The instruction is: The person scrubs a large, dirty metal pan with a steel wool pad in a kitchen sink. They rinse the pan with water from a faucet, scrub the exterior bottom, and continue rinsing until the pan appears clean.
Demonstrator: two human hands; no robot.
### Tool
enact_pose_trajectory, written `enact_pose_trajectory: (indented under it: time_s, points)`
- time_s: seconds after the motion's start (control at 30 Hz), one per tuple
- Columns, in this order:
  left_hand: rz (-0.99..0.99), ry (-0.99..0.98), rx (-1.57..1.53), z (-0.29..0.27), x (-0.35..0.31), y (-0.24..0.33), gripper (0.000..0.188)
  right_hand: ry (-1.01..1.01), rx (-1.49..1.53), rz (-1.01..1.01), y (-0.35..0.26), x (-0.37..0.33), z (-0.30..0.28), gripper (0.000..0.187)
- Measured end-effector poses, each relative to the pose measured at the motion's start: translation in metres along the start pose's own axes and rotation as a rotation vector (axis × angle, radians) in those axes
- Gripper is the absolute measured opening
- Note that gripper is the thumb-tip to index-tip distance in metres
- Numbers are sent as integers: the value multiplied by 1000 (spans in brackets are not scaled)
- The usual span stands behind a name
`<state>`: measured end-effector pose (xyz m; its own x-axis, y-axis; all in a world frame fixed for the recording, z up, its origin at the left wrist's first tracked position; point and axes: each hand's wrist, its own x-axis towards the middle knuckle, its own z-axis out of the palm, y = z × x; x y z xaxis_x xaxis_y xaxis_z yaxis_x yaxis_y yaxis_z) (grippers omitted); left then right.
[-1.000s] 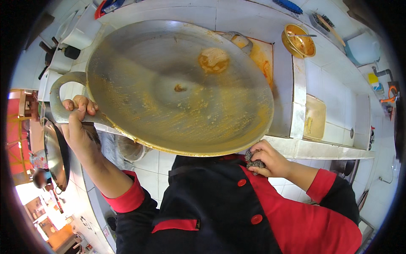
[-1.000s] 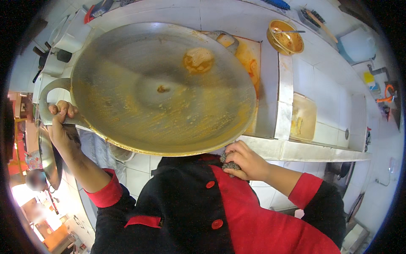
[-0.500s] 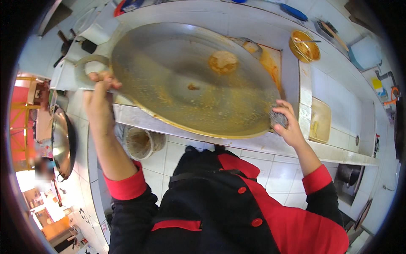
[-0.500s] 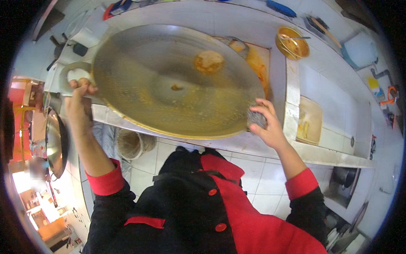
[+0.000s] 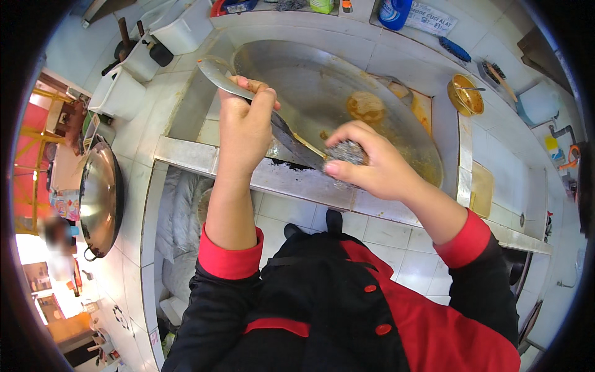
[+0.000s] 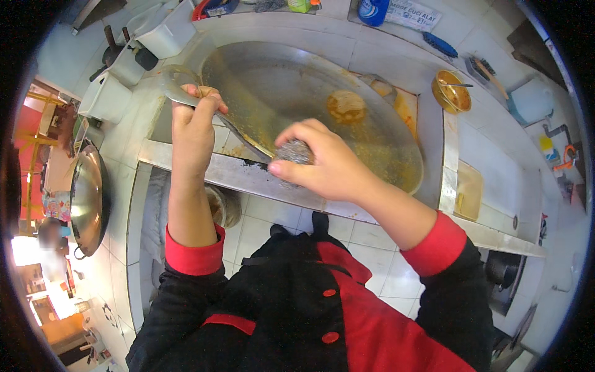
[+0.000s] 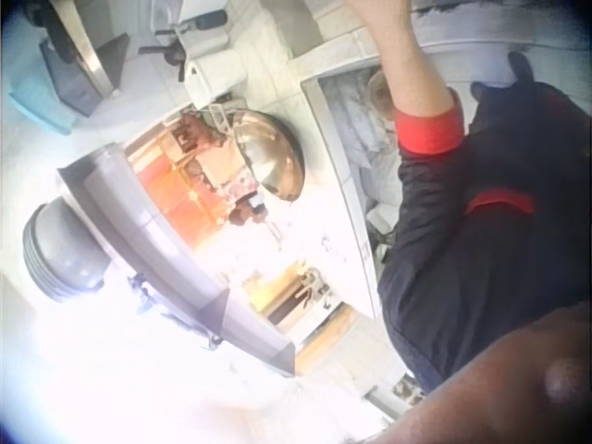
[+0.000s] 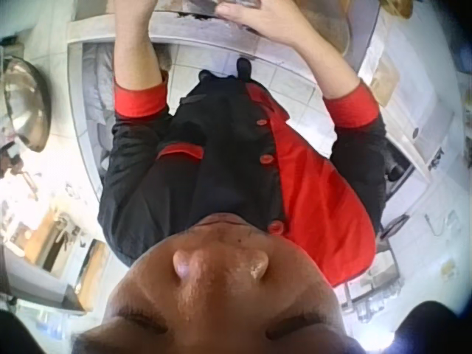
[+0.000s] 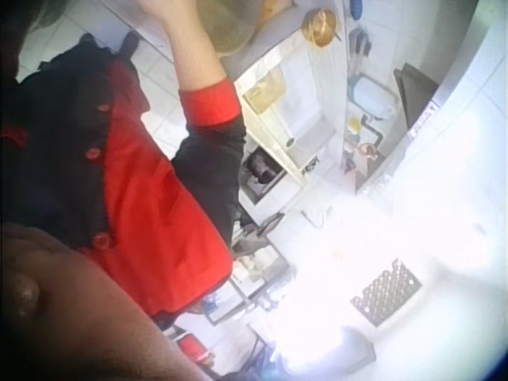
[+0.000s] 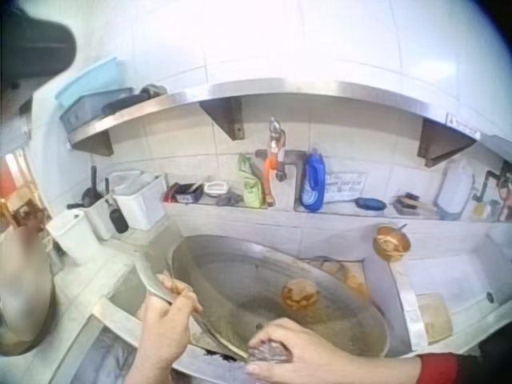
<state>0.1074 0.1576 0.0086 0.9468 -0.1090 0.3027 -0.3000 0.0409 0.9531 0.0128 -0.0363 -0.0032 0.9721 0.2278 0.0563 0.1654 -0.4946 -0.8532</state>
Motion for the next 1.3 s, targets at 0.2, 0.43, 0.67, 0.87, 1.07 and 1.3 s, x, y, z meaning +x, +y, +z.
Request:
enact_pose_trajectory:
  time_s: [0.2, 0.43, 0.67, 0.87, 1.07, 1.3]
  points:
    - [-18, 14, 3, -3, 0, -1, 21, -27, -66, -1, 0, -10, -4, 40]
    - [-10, 26, 18, -9, 0, -8, 16, -358, 205, 119, 81, -61, -66, 38]
    - [-49, 63, 35, -5, 1, 3, 13, -496, -518, 331, 211, -94, -127, 43]
    - [-86, 82, -40, -8, -1, 4, 10, -576, -859, 518, 284, -59, -132, 55]
    - [-55, 24, -127, 9, -4, 10, 10, -922, -449, 382, 207, -48, -82, 49]
    - [-94, 80, -106, 21, -11, 22, 16, -444, 290, 83, 95, 80, 52, 44]
